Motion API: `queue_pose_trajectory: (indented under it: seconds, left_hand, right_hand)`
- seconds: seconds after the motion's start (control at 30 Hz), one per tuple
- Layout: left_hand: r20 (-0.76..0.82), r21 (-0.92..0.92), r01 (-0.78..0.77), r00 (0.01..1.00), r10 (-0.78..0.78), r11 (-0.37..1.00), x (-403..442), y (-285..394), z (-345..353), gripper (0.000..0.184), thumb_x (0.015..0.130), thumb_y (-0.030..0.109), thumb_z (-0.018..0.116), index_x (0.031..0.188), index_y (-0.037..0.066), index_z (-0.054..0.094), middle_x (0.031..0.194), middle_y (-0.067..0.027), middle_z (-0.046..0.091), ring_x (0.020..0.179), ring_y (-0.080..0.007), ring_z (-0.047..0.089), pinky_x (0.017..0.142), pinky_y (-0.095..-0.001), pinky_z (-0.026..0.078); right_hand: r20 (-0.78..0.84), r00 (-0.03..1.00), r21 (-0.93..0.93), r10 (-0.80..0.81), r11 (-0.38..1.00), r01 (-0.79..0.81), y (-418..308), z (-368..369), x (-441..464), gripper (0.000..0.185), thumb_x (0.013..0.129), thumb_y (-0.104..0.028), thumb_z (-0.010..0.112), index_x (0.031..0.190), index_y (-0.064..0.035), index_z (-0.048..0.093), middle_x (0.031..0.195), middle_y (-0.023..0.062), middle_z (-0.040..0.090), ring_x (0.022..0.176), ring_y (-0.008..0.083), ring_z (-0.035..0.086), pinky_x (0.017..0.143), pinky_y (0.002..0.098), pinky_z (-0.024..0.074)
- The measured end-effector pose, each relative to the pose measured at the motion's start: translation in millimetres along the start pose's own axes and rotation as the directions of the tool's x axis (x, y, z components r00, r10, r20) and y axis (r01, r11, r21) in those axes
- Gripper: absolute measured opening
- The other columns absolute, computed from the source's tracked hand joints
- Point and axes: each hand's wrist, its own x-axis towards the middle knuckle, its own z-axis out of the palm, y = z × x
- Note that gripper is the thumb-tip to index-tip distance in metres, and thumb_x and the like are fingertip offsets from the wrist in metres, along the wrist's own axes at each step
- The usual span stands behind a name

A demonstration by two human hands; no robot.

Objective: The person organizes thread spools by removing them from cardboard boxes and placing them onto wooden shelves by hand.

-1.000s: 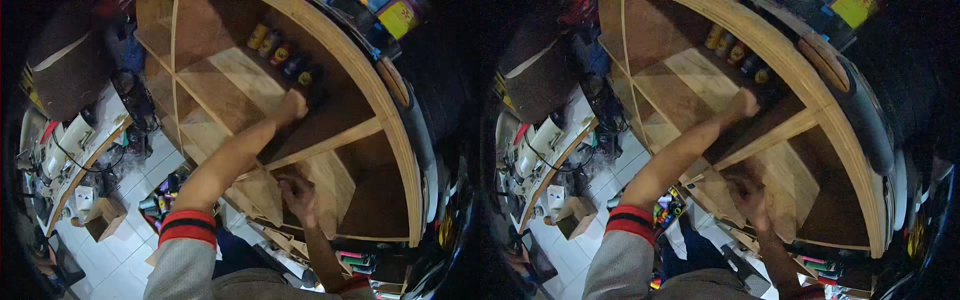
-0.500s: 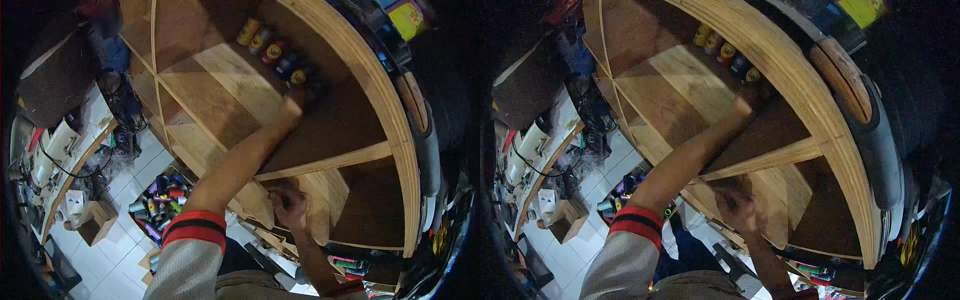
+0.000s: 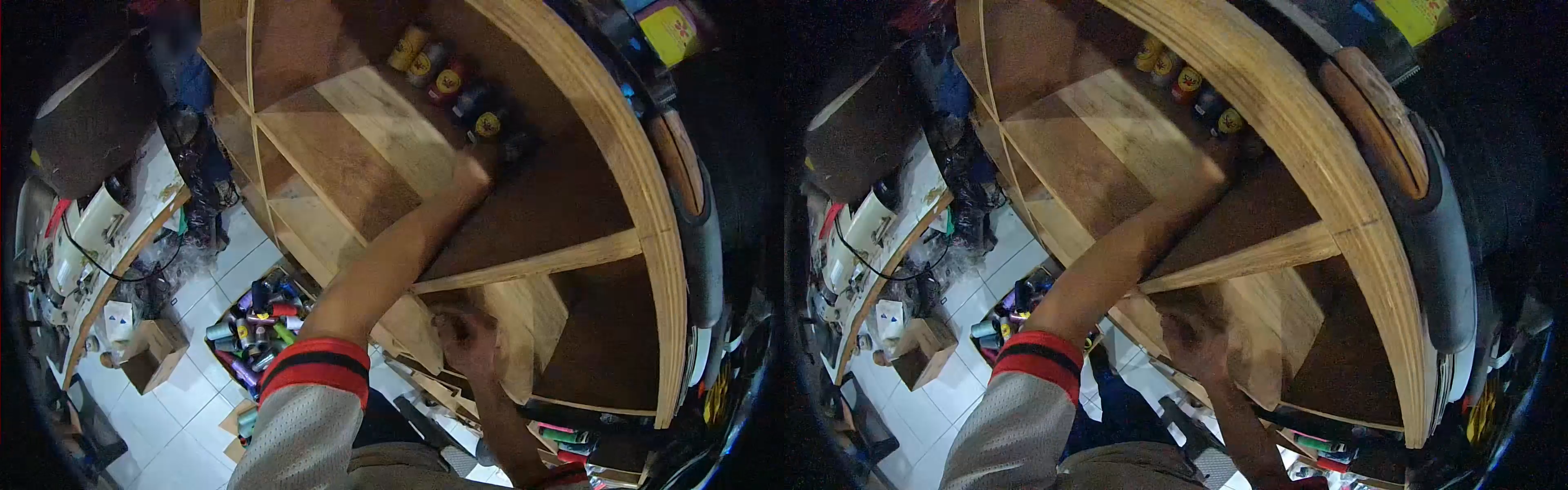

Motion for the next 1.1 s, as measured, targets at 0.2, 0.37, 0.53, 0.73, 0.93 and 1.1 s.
queue_pose_trajectory:
  seconds: [0.2, 0.37, 0.53, 0.73, 0.93, 1.1]
  left_hand:
    - [-0.070, 0.042, -0.202, 0.976, 0.205, 0.978, 18.3, -30.3, 14.5, 0.029, 0.083, 0.022, 0.054, 0.100, -0.001, 0.060, 0.099, -0.0163, 0.062, 0.089, -0.0307, 0.060, 0.079, -0.0366, 0.048]
    - [-0.064, -0.103, -0.032, 0.998, 0.025, 0.994, -83.5, 14.7, -171.2, 0.027, 0.078, 0.020, 0.065, 0.094, -0.001, 0.063, 0.087, -0.0137, 0.066, 0.082, -0.0233, 0.064, 0.072, -0.0348, 0.051]
    - [-0.379, -0.558, 0.208, 0.797, -0.470, 0.803, -256.1, -99.9, -277.0, 0.025, 0.088, 0.017, 0.055, 0.106, 0.000, 0.060, 0.080, -0.0041, 0.061, 0.068, -0.0112, 0.060, 0.062, -0.0249, 0.051]
    - [-0.245, -0.504, 0.643, 0.534, -0.809, 0.577, -467.8, -255.6, -226.0, 0.018, 0.087, 0.008, 0.051, 0.100, -0.001, 0.058, 0.076, -0.0070, 0.061, 0.066, -0.0129, 0.060, 0.058, -0.0252, 0.048]
    - [-0.111, -0.627, 0.704, 0.343, -0.933, 0.333, -563.9, -315.0, -103.2, 0.019, 0.088, 0.005, 0.049, 0.106, 0.000, 0.055, 0.080, -0.0062, 0.060, 0.065, -0.0123, 0.058, 0.059, -0.0251, 0.049]
    - [-0.191, -0.535, 0.778, 0.269, -0.944, 0.330, -592.0, -321.7, -61.0, 0.022, 0.088, 0.007, 0.050, 0.108, -0.001, 0.055, 0.083, -0.0103, 0.062, 0.072, -0.0157, 0.061, 0.063, -0.0267, 0.049]
  right_hand:
    - [0.016, 1.000, -0.098, 0.014, 0.995, -0.012, 1.2, -0.4, -3.8, 0.011, 0.082, -0.011, 0.061, 0.087, -0.0021, 0.064, 0.072, 0.0080, 0.065, 0.065, 0.0165, 0.062, 0.062, 0.0281, 0.0497]
    - [-0.017, 0.998, 0.000, -0.058, 0.998, 0.058, 0.9, 3.0, -18.3, 0.010, 0.081, -0.006, 0.059, 0.090, -0.0044, 0.063, 0.077, 0.0096, 0.065, 0.071, 0.0194, 0.064, 0.064, 0.0301, 0.0509]
    - [0.389, 0.921, 0.202, -0.025, 0.978, -0.058, 17.5, 73.6, -53.4, 0.012, 0.082, -0.007, 0.059, 0.092, -0.0013, 0.062, 0.085, 0.0120, 0.066, 0.076, 0.0202, 0.064, 0.067, 0.0280, 0.0507]
    - [0.785, 0.610, 0.101, 0.110, 0.948, -0.301, 150.3, 300.6, -90.4, 0.027, 0.079, -0.010, 0.064, 0.105, -0.0029, 0.059, 0.091, 0.0099, 0.065, 0.079, 0.0162, 0.063, 0.070, 0.0282, 0.0489]
    - [0.800, 0.596, -0.202, 0.063, 0.964, 0.171, 279.2, 477.9, -120.8, 0.056, 0.068, -0.025, 0.073, 0.114, -0.0031, 0.050, 0.116, 0.0183, 0.052, 0.104, 0.0364, 0.053, 0.085, 0.0431, 0.0463]
    - [0.794, 0.583, -0.359, 0.171, 0.907, 0.222, 292.9, 500.5, -136.2, 0.057, 0.066, -0.028, 0.072, 0.112, -0.0018, 0.052, 0.111, 0.0181, 0.054, 0.104, 0.0356, 0.054, 0.086, 0.0432, 0.0459]
